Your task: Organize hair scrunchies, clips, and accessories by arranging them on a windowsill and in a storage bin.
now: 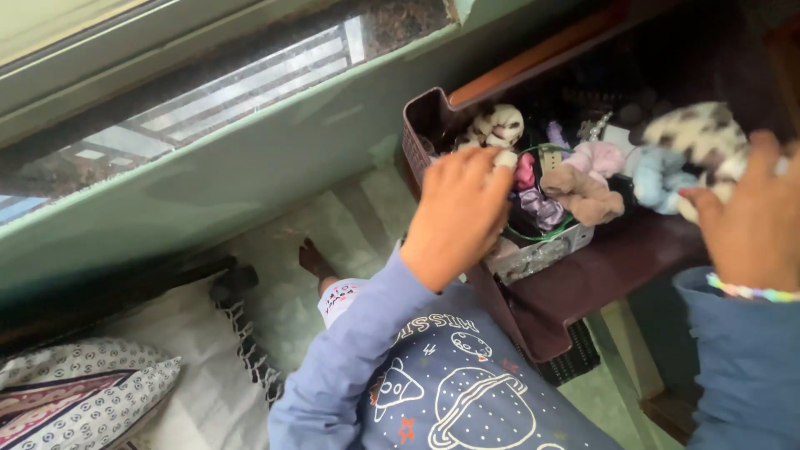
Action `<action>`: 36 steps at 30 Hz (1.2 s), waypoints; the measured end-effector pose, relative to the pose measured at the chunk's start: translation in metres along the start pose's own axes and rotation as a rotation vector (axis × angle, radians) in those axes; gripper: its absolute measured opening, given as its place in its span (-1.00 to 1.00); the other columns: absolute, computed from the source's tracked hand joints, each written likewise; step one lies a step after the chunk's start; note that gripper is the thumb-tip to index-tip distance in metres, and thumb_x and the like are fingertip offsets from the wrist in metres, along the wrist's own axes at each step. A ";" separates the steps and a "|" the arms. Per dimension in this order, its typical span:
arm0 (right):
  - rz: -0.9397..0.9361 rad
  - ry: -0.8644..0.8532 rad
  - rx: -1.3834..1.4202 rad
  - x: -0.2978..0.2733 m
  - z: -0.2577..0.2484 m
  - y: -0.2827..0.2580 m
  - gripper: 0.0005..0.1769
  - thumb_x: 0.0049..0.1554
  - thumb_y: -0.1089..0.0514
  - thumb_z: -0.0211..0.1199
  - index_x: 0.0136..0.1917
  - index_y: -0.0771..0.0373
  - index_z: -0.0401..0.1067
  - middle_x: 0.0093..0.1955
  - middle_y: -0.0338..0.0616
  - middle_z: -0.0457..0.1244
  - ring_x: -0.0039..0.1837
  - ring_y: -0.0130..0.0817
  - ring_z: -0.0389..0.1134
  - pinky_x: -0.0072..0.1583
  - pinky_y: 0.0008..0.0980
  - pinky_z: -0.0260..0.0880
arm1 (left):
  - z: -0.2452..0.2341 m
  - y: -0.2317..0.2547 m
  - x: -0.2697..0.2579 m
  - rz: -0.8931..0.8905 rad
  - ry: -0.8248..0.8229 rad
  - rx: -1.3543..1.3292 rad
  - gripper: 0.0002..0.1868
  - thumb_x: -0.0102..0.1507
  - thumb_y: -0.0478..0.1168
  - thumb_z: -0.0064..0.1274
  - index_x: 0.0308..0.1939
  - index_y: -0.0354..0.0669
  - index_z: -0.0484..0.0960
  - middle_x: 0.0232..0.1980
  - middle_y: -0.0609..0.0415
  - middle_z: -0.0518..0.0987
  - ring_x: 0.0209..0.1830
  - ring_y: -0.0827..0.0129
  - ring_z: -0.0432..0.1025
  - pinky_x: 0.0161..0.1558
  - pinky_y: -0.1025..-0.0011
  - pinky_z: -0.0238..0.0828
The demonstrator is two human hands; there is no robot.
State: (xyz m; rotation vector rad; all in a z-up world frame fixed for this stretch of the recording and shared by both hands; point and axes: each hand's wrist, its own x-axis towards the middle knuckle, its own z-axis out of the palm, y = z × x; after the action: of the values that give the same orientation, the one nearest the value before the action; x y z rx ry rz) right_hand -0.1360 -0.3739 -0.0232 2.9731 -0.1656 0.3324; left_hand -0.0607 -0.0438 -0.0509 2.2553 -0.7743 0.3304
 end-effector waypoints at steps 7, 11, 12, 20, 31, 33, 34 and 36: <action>-0.255 -0.184 -0.034 0.012 0.021 -0.058 -0.35 -0.11 -0.30 0.47 0.12 0.10 0.53 -0.04 -0.19 0.35 0.05 -0.18 0.40 -0.06 -0.15 0.42 | -0.018 0.012 0.029 0.133 -0.107 -0.007 -0.68 0.23 -0.26 0.17 0.05 -0.15 0.52 0.07 0.00 0.54 0.12 0.05 0.42 0.09 0.14 0.36; -0.365 -0.166 -0.080 0.009 0.067 -0.045 -0.73 0.20 -0.14 0.31 -0.01 0.07 0.48 -0.16 -0.26 0.37 -0.05 -0.26 0.45 -0.10 -0.20 0.42 | -0.092 -0.010 0.004 -0.036 -0.020 -0.325 -0.63 0.29 -0.29 0.21 0.15 -0.27 0.52 0.09 -0.07 0.58 0.11 0.00 0.47 0.16 0.19 0.42; -0.365 -0.154 -0.084 0.020 0.039 -0.050 -0.73 0.20 -0.14 0.31 -0.01 0.07 0.48 -0.16 -0.26 0.37 -0.05 -0.26 0.45 -0.10 -0.20 0.42 | -0.102 -0.017 -0.017 -0.028 -0.011 -0.322 -0.63 0.29 -0.29 0.21 0.15 -0.27 0.52 0.09 -0.07 0.58 0.11 0.00 0.47 0.16 0.19 0.42; -0.883 -0.134 0.384 0.079 -0.134 -0.165 -0.65 -0.15 0.08 0.33 -0.03 0.02 0.56 -0.20 -0.25 0.38 -0.14 -0.18 0.42 -0.15 -0.16 0.38 | -0.142 -0.017 -0.037 0.012 0.138 -0.387 -0.36 0.03 -0.26 0.30 0.17 -0.37 0.48 0.22 -0.28 0.48 0.13 -0.11 0.42 0.14 0.15 0.36; -0.996 0.403 -0.026 0.187 -0.039 -0.245 -0.81 0.11 0.18 0.30 0.03 0.06 0.56 -0.13 -0.32 0.32 -0.17 -0.32 0.31 -0.16 -0.31 0.24 | -0.096 -0.160 0.027 0.022 0.142 -0.479 -0.57 0.26 -0.17 0.29 0.17 0.03 0.52 -0.07 0.11 0.56 -0.23 0.28 0.50 -0.16 0.37 0.52; -0.958 0.439 -0.094 0.211 -0.010 -0.243 -0.78 0.13 0.18 0.28 0.06 0.05 0.59 -0.15 -0.31 0.30 -0.18 -0.32 0.30 -0.15 -0.34 0.25 | -0.068 -0.179 0.057 0.000 0.095 -0.604 -0.37 0.14 -0.09 0.33 0.26 -0.06 0.50 -0.05 0.01 0.54 -0.28 0.21 0.47 -0.22 0.32 0.51; -0.918 0.435 -0.175 0.223 0.007 -0.245 -0.85 0.17 0.16 0.26 0.03 0.04 0.54 -0.11 -0.34 0.29 -0.13 -0.34 0.32 -0.10 -0.36 0.28 | -0.044 -0.195 0.068 -0.111 0.134 -0.555 -0.41 0.18 -0.06 0.31 0.27 0.02 0.53 -0.14 0.02 0.56 -0.33 0.20 0.48 -0.22 0.29 0.50; -0.869 0.438 -0.246 0.240 0.041 -0.246 -0.92 0.21 0.14 0.24 0.01 0.03 0.50 -0.07 -0.37 0.28 -0.07 -0.36 0.34 -0.05 -0.39 0.31 | 0.001 -0.219 0.086 -0.218 0.164 -0.490 -0.45 0.23 -0.02 0.28 0.29 0.10 0.57 -0.22 0.03 0.57 -0.38 0.18 0.48 -0.22 0.27 0.50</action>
State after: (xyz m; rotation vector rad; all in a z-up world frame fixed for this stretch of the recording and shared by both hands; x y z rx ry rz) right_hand 0.1366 -0.1604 -0.0405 2.3531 1.0024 0.7340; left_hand 0.1423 0.0415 -0.1341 1.8019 -0.4562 0.1927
